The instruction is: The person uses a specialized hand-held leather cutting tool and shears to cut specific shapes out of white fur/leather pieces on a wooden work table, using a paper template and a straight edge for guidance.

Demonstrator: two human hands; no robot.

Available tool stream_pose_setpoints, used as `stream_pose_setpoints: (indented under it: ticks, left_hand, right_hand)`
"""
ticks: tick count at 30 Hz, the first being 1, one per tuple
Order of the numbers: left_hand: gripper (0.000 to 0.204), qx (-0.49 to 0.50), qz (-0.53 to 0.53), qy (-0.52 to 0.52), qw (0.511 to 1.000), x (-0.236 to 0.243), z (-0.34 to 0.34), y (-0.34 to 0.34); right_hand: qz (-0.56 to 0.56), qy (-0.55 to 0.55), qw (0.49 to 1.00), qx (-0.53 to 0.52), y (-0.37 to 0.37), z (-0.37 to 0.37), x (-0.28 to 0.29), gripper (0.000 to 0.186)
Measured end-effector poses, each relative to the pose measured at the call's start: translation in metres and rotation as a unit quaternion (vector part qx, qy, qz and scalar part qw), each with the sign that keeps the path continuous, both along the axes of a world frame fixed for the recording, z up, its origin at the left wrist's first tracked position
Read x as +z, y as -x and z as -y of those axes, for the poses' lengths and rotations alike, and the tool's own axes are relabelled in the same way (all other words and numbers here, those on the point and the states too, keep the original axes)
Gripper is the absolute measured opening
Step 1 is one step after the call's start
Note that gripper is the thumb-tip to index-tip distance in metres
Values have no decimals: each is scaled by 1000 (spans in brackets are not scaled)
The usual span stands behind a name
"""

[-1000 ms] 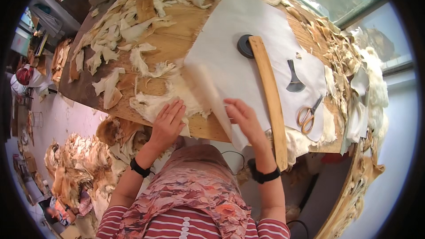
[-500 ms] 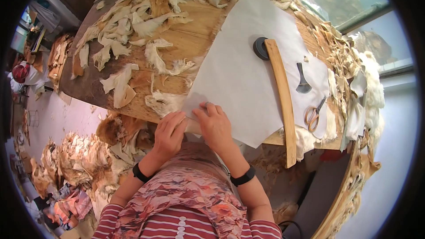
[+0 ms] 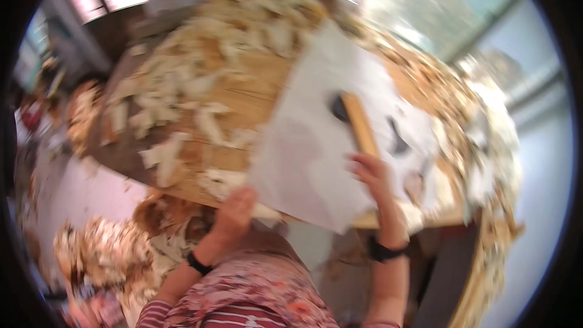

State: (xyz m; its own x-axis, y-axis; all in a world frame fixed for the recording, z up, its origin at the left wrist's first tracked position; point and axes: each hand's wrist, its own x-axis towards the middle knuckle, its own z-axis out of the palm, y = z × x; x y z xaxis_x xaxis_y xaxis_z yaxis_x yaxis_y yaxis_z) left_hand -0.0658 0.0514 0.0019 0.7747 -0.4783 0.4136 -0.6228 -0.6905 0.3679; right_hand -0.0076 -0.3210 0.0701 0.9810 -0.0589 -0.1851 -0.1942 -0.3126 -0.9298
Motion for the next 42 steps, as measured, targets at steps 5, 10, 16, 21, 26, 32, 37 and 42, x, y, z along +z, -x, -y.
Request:
stream_pose_setpoints:
  ticks: [5, 10, 16, 21, 26, 32, 37, 42]
  left_hand:
    - [41, -42, 9, 64, 997, -23, 49, -4]
    - [42, 22, 12, 7, 1000, -20, 34, 12]
    - [40, 45, 10, 2, 999, -19, 35, 10]
    - [42, 108, 16, 12, 994, -7, 33, 12]
    - [47, 104, 25, -4, 994, -8, 33, 19]
    - [49, 120, 23, -17, 992, 3, 33, 13]
    - [51, 143, -4, -26, 989, 8, 9, -4]
    - [47, 125, -24, -71, 989, 26, 0, -11]
  right_hand:
    - [97, 382, 918, -52, 8, 282, -39, 18]
    - [21, 387, 920, -59, -56, 287, -80, 26]
    - [-39, 585, 810, -18, -65, 217, -52, 47]
    - [-57, 517, 853, -35, -77, 211, -48, 52]
    - [-72, 505, 859, -42, -93, 228, -65, 49]
    - [37, 679, 731, -52, -70, 266, -71, 29]
    - [31, 652, 757, -17, -60, 194, -30, 63]
    - [-47, 493, 868, 40, -10, 57, 15, 56]
